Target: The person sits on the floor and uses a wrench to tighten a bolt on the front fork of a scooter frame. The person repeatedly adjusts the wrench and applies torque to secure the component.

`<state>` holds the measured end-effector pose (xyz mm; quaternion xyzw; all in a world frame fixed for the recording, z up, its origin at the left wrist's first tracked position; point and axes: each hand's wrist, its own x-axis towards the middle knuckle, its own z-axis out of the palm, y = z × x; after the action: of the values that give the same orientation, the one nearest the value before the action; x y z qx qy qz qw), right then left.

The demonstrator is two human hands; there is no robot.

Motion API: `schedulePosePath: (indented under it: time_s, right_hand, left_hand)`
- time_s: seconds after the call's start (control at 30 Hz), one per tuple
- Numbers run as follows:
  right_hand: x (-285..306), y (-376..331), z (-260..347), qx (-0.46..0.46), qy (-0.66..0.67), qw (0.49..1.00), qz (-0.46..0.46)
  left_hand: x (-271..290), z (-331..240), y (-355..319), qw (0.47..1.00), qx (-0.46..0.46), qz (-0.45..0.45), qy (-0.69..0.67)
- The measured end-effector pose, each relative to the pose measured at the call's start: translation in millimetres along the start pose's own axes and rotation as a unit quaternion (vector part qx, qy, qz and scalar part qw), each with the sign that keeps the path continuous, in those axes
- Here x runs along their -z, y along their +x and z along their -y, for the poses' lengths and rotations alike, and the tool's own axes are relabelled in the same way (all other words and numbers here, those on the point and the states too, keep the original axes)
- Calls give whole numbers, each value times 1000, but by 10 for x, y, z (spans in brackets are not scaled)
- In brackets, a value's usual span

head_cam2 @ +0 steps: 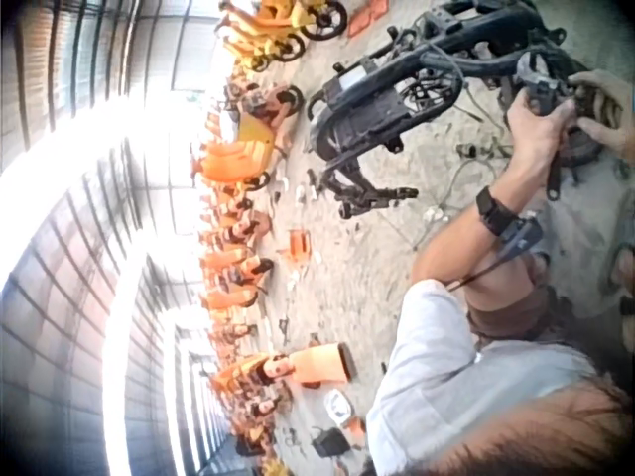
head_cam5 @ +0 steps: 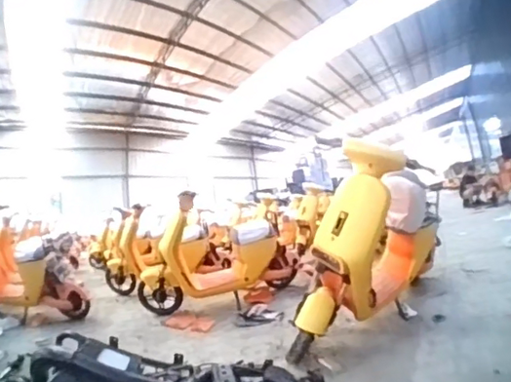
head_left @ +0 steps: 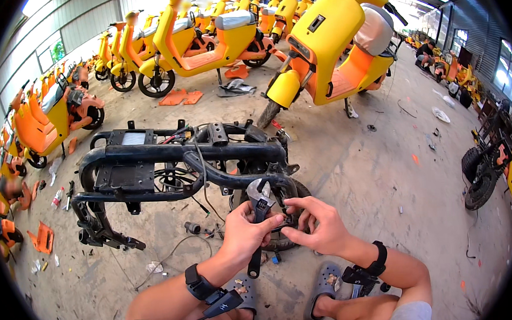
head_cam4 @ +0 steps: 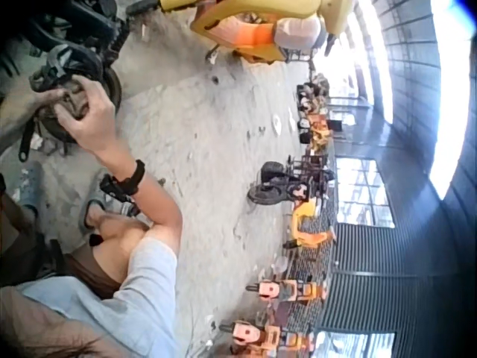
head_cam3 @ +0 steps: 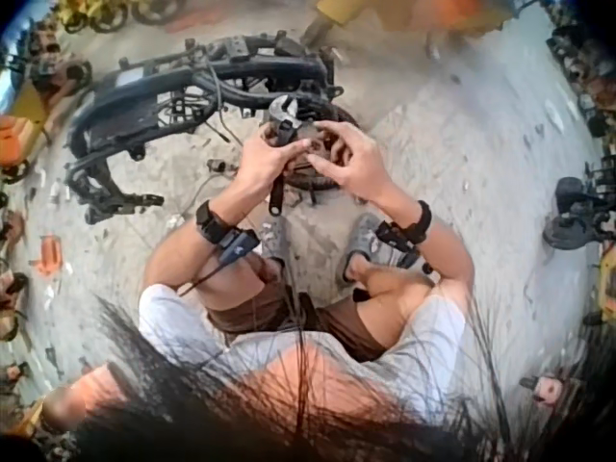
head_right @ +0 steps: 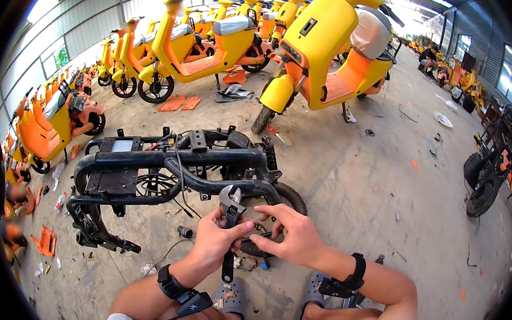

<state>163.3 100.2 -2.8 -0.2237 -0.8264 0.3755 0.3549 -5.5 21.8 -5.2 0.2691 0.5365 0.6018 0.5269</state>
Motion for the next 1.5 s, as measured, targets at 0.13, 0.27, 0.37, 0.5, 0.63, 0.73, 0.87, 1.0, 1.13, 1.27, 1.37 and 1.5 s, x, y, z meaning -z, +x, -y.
schedulePosePath:
  time_s: [0.13, 0.27, 0.37, 0.5, 0.63, 0.73, 0.87, 1.0, 1.13, 1.27, 1.37, 1.5]
  right_hand:
    - [-80, -109, -112, 35, -49, 998, -32]
    - [-122, -173, -195, 79, -49, 994, -65]
    - [-127, -168, -179, 82, -51, 993, -71]
    - [-107, -106, -171, 49, -45, 994, -92]
    - [-49, 155, -272, -21, -73, 990, -122]
    - [-86, 408, -416, -11, -57, 988, -142]
    - [-176, 596, -471, 16, -39, 988, -151]
    - [-228, 648, -519, 14, -61, 987, -145]
    - [-268, 670, -563, 18, -93, 984, -148]
    - [-307, 683, -527, 5, -78, 984, -160]
    - [-318, 706, -514, -9, -63, 984, -165]
    - [-317, 726, -496, -30, -58, 984, -166]
  left_hand:
    - [-10, 20, -12, 1000, 11, 6, 0]
    - [0, 13, -35, 1000, 15, 10, 14]
    - [-14, -25, -52, 1000, 16, 6, 10]
    - [-2, -23, -53, 1000, 17, 9, 3]
    - [52, -14, -33, 999, 40, 25, -23]
    - [87, -9, -65, 998, 44, 43, -7]
    - [114, -56, -122, 997, 48, 62, 25]
    - [200, -63, -131, 995, 57, 79, 30]
    - [234, -68, -136, 994, 67, 81, 14]
    - [277, -106, -130, 993, 71, 92, 17]
    - [290, -75, -122, 993, 75, 96, 5]
    - [301, -64, -116, 990, 86, 110, -4]
